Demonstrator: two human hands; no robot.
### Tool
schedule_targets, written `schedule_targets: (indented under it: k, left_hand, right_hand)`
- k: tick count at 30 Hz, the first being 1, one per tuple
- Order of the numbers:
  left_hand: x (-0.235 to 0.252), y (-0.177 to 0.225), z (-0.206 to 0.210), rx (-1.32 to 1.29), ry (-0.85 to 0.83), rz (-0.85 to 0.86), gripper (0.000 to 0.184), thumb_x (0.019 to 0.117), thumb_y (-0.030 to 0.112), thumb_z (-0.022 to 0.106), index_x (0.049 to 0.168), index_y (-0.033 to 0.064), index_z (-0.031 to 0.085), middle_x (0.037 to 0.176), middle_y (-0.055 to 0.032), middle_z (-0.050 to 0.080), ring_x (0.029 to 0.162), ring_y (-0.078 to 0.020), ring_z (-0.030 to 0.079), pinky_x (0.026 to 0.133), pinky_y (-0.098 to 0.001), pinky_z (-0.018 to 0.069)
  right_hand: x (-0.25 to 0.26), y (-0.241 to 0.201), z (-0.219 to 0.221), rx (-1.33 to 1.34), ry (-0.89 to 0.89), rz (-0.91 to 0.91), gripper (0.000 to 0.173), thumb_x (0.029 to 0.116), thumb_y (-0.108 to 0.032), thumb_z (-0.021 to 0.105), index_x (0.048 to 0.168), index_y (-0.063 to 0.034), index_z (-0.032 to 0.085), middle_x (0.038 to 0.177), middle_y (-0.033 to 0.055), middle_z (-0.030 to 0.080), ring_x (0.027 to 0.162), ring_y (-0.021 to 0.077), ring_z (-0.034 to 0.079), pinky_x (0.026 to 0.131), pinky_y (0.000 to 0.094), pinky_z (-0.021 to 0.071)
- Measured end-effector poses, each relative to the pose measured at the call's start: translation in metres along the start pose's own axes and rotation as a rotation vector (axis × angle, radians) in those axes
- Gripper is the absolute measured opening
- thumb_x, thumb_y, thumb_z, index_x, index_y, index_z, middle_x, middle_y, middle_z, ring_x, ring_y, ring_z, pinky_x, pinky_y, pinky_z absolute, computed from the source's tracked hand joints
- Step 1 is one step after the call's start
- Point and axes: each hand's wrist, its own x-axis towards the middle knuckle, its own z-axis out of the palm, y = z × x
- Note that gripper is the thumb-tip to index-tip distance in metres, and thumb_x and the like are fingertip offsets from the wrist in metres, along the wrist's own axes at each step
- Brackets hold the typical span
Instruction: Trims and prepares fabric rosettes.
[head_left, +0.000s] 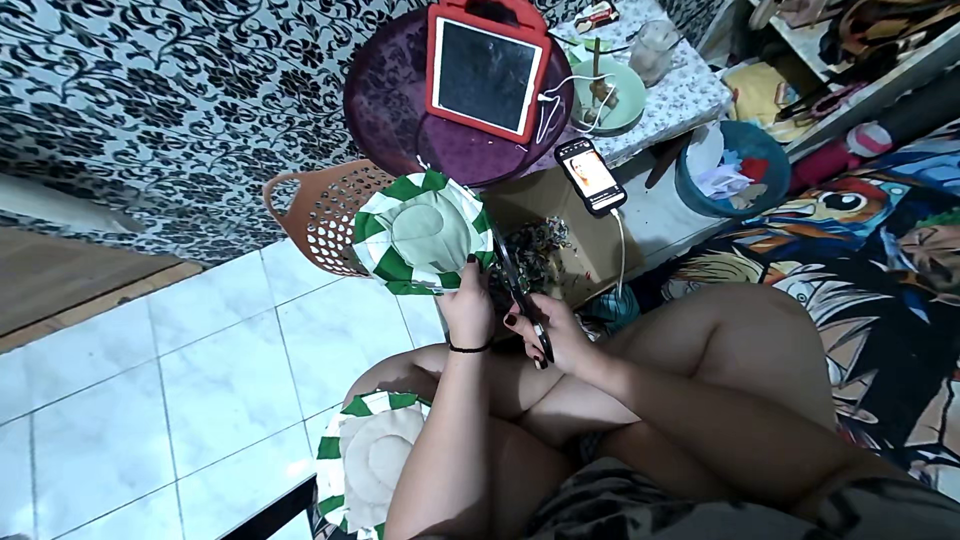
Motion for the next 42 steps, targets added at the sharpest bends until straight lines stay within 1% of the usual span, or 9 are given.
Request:
schedule_targets:
  k: [7,12,13,15,16,19,29,33,42]
  left_hand:
    - [0.000,0.001,0.001,0.024,0.021,-0.021,0.022,0.1005,-0.002,0.052,0.122,0.0052,0.051,0.106,-0.0032,0.065,0.096,-0.0125,0.068,0.088,-0.0372,0.0599]
    - [0.003,0.001,-0.001,0.012,0.008,-0.020,0.024,0.0997,-0.004,0.051,0.121,0.0065,0.051,0.106,-0.0031,0.064,0.096,-0.0129,0.067,0.086,-0.0375,0.0602]
    - [0.005,0.002,-0.002,0.011,0.007,-0.016,0.025,0.0993,-0.004,0.051,0.121,0.0071,0.051,0.107,-0.0029,0.065,0.097,-0.0130,0.068,0.086,-0.0379,0.0602]
    - [0.008,0.006,-0.004,0.007,0.011,-0.010,0.025,0.0989,-0.005,0.050,0.121,0.0066,0.051,0.107,-0.0035,0.065,0.096,-0.0141,0.068,0.086,-0.0389,0.0606]
    - [0.009,0.007,-0.005,0.010,0.011,-0.008,0.026,0.0983,-0.005,0.050,0.122,0.0064,0.051,0.107,-0.0035,0.065,0.096,-0.0140,0.068,0.086,-0.0387,0.0608]
    - [0.009,0.010,-0.006,0.029,0.021,-0.012,0.025,0.0968,-0.005,0.051,0.118,0.0080,0.052,0.104,-0.0016,0.066,0.093,-0.0118,0.068,0.083,-0.0359,0.0608]
    - [0.006,0.014,-0.008,0.070,-0.030,-0.011,0.023,0.0962,-0.005,0.049,0.114,0.0100,0.053,0.098,0.0026,0.067,0.088,-0.0081,0.068,0.080,-0.0323,0.0601]
    - [0.007,0.015,-0.008,0.068,-0.034,-0.024,0.023,0.0961,-0.004,0.048,0.113,0.0111,0.053,0.096,0.0024,0.067,0.085,-0.0082,0.068,0.077,-0.0322,0.0602]
    - [0.007,0.016,-0.007,0.042,-0.011,-0.036,0.026,0.0950,-0.005,0.048,0.114,0.0117,0.053,0.098,0.0014,0.067,0.085,-0.0092,0.068,0.076,-0.0323,0.0606]
  right_hand:
    - [-0.004,-0.006,0.002,0.020,0.028,0.030,0.026,0.0991,-0.024,0.069,0.108,-0.0003,0.061,0.068,-0.0012,0.055,0.046,0.0028,0.049,0.045,0.0185,0.0459]
    - [-0.003,-0.003,0.000,-0.010,0.004,0.014,0.028,0.1000,-0.025,0.068,0.111,0.0001,0.061,0.071,0.0004,0.056,0.047,0.0044,0.051,0.046,0.0203,0.0489]
    - [-0.002,0.000,-0.001,-0.027,-0.019,0.009,0.032,0.1003,-0.027,0.067,0.115,0.0004,0.060,0.075,0.0017,0.057,0.050,0.0055,0.053,0.049,0.0217,0.0510]
    - [0.001,0.005,-0.004,-0.095,-0.086,0.009,0.047,0.1006,-0.036,0.063,0.129,0.0007,0.054,0.086,0.0046,0.059,0.062,0.0081,0.058,0.062,0.0259,0.0547]
    - [0.002,0.005,-0.005,-0.135,-0.108,0.019,0.054,0.1001,-0.040,0.062,0.134,0.0003,0.050,0.092,0.0059,0.060,0.069,0.0085,0.058,0.068,0.0265,0.0540]
    - [0.005,0.001,-0.007,-0.257,-0.116,0.076,0.064,0.0984,-0.047,0.064,0.141,-0.0027,0.048,0.105,0.0097,0.061,0.078,0.0105,0.059,0.075,0.0280,0.0525]
    - [0.011,-0.003,-0.013,-0.262,-0.021,0.040,0.050,0.0992,-0.040,0.066,0.131,-0.0028,0.056,0.093,0.0078,0.062,0.067,0.0095,0.058,0.067,0.0272,0.0535]
    - [0.011,-0.002,-0.013,-0.240,-0.001,0.018,0.047,0.0985,-0.038,0.068,0.127,-0.0022,0.059,0.087,0.0050,0.061,0.062,0.0067,0.056,0.062,0.0237,0.0521]
    - [0.009,-0.004,-0.014,-0.162,-0.030,0.012,0.044,0.1011,-0.034,0.064,0.128,-0.0004,0.057,0.087,0.0054,0.060,0.063,0.0078,0.057,0.063,0.0249,0.0544]
